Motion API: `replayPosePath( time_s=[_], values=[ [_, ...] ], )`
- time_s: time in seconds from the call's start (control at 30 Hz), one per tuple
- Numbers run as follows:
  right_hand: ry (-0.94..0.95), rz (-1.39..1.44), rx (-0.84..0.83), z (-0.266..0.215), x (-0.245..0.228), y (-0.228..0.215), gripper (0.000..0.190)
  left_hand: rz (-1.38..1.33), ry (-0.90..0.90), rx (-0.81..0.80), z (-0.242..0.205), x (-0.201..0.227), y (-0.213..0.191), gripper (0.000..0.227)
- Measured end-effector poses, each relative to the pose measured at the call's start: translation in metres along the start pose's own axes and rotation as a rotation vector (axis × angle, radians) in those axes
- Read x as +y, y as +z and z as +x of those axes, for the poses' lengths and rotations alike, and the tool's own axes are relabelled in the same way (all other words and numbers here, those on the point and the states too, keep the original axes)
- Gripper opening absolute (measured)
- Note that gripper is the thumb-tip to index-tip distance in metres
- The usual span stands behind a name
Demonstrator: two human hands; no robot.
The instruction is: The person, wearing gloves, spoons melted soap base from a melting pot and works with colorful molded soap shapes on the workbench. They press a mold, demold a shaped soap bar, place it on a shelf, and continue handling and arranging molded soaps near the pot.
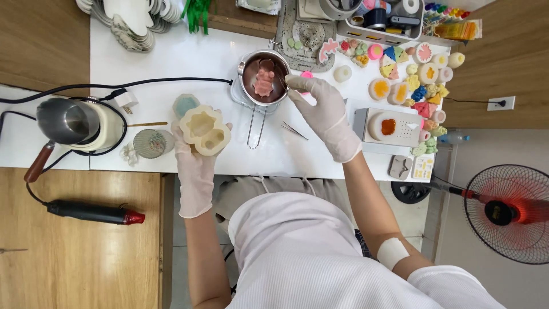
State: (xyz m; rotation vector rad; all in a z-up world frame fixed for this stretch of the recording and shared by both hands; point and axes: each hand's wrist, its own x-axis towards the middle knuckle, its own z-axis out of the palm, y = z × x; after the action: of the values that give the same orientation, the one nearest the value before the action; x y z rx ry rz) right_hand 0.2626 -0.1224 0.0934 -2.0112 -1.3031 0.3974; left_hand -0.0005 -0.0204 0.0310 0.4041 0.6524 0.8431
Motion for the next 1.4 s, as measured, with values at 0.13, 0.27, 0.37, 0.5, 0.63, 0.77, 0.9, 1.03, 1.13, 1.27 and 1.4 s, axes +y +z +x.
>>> replayPosePath(
  time_s=[0.13,0.27,0.37,0.5,0.63,0.77,0.9,1.03,1.13,1.27,1.4],
  values=[
    [-0.127,0.122,0.000,-0.023,-0.029,-0.002,0.031,0.041,0.013,0.050,-0.021,0.002,0.026,0.070],
    [-0.221,0.285,-0.228,-0.061,-0.052,-0.002,0.072,0.033,-0.002,0.082,-0.040,-0.027,0.033,0.079],
    [-0.324,0.332,-0.263,-0.076,-0.053,0.009,0.102,0.008,-0.030,0.128,-0.052,-0.052,0.048,0.085],
    [-0.360,0.365,-0.158,-0.086,-0.048,0.015,0.111,-0.067,-0.021,0.225,-0.074,-0.078,0.055,0.086],
    [-0.395,0.379,-0.295,-0.080,-0.046,0.025,0.112,-0.033,0.026,0.234,-0.099,-0.074,0.058,0.086],
    [-0.497,0.337,-0.331,-0.081,-0.067,0.035,0.108,-0.072,0.108,0.222,-0.119,-0.057,0.069,0.085],
    [-0.570,0.359,-0.312,-0.084,-0.093,0.049,0.101,-0.212,0.236,0.241,-0.121,-0.051,0.058,0.082],
    [-0.493,0.403,-0.371,-0.080,-0.113,0.076,0.097,-0.165,0.336,0.167,-0.137,-0.021,0.049,0.083],
    [-0.418,0.471,-0.406,-0.070,-0.136,0.105,0.093,-0.091,0.392,0.178,-0.148,0.007,0.028,0.083],
    [-0.440,0.658,-0.436,-0.044,-0.203,0.148,0.089,-0.080,0.437,0.150,-0.171,0.063,-0.005,0.088],
    [-0.717,0.802,-0.331,-0.007,-0.314,0.173,0.085,-0.033,0.571,0.135,-0.186,0.094,-0.066,0.088]
  ],
)
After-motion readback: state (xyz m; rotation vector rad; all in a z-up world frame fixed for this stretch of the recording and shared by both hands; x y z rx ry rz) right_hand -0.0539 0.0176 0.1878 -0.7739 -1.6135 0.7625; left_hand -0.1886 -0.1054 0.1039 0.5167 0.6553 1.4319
